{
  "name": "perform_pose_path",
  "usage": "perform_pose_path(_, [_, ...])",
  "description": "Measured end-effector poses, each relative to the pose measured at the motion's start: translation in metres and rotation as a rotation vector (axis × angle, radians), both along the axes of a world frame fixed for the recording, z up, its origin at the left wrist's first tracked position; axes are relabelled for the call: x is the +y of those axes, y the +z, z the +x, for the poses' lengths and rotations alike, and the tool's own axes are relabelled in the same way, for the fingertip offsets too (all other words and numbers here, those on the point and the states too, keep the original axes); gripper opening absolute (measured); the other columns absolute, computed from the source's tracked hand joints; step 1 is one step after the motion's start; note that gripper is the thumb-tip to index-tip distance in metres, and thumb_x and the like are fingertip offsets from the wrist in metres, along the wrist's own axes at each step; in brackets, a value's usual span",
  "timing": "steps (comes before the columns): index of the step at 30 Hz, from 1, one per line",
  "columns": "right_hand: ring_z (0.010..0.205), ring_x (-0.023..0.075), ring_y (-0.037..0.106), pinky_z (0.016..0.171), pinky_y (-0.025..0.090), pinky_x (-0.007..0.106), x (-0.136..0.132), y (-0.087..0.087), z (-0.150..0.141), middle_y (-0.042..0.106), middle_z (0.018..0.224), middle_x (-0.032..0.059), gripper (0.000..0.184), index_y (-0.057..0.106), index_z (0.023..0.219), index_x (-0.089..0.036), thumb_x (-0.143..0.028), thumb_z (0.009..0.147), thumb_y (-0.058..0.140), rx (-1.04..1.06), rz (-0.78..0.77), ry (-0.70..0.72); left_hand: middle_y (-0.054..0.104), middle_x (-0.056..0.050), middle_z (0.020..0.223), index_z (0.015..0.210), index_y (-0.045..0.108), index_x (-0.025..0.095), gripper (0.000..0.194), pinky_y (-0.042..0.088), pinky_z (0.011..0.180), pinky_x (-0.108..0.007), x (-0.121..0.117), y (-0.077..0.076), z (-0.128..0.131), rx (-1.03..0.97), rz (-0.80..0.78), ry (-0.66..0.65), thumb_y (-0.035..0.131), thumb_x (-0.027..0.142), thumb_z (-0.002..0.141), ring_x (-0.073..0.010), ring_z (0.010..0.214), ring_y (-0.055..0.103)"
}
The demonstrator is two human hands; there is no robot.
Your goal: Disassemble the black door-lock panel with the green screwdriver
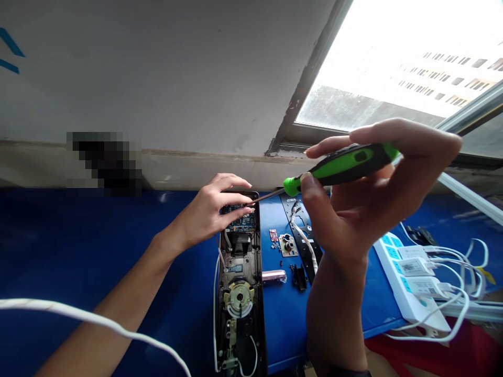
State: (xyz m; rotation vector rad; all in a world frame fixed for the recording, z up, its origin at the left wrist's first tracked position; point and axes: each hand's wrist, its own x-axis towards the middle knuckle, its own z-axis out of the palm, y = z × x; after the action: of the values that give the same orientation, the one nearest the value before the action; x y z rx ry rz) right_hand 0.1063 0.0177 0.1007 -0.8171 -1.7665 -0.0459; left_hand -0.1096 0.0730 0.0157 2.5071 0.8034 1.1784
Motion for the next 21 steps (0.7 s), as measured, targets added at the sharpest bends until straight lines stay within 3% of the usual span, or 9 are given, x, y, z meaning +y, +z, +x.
perform_pose_path(5, [0.104,0.027,0.071,0.082,0.064,0.044,0.0,0.005,0.014,0.048,0.121,0.0027,0.061,0.043,0.125,-0.041,-0.015,0.081,0.077,-0.123,-0.032,0.005,0.074,-0.01,0.114,0.098,0.079,0.017,0.007,0.055,0.104,-0.042,0.004,-0.003,-0.001,-0.039,0.053,-0.025,0.077,0.022,0.094,-0.0248,0.12,0.063])
perform_pose_path(11, [0.1,0.0253,0.072,0.079,0.065,0.043,-0.003,0.008,0.012,0.053,0.115,0.0032,0.046,0.046,0.119,-0.037,-0.016,0.086,0.07,-0.109,0.012,-0.045,0.072,-0.008,0.101,0.089,0.078,0.017,0.006,0.055,0.097,-0.04,0.005,0.001,-0.004,-0.043,0.096,0.001,0.078,0.021,0.092,-0.0245,0.112,0.062])
perform_pose_path(16, [0.088,0.0194,0.07,0.075,0.063,0.041,-0.004,0.006,-0.001,0.05,0.111,0.0008,0.023,0.052,0.1,-0.033,-0.019,0.088,0.066,0.145,0.041,-0.072,0.074,-0.006,0.095,0.091,0.08,0.02,0.004,0.055,0.085,-0.036,-0.004,0.009,0.0,-0.026,0.103,0.035,0.078,0.023,0.093,-0.0222,0.099,0.059])
perform_pose_path(21, [0.085,0.0218,0.072,0.068,0.058,0.038,-0.004,0.008,0.01,0.059,0.092,-0.0008,0.026,0.054,0.098,-0.032,-0.019,0.082,0.069,0.144,-0.025,-0.029,0.076,-0.004,0.087,0.097,0.079,0.019,0.004,0.054,0.076,-0.031,-0.018,0.016,0.007,-0.013,0.081,-0.05,0.076,0.02,0.094,-0.0184,0.088,0.059])
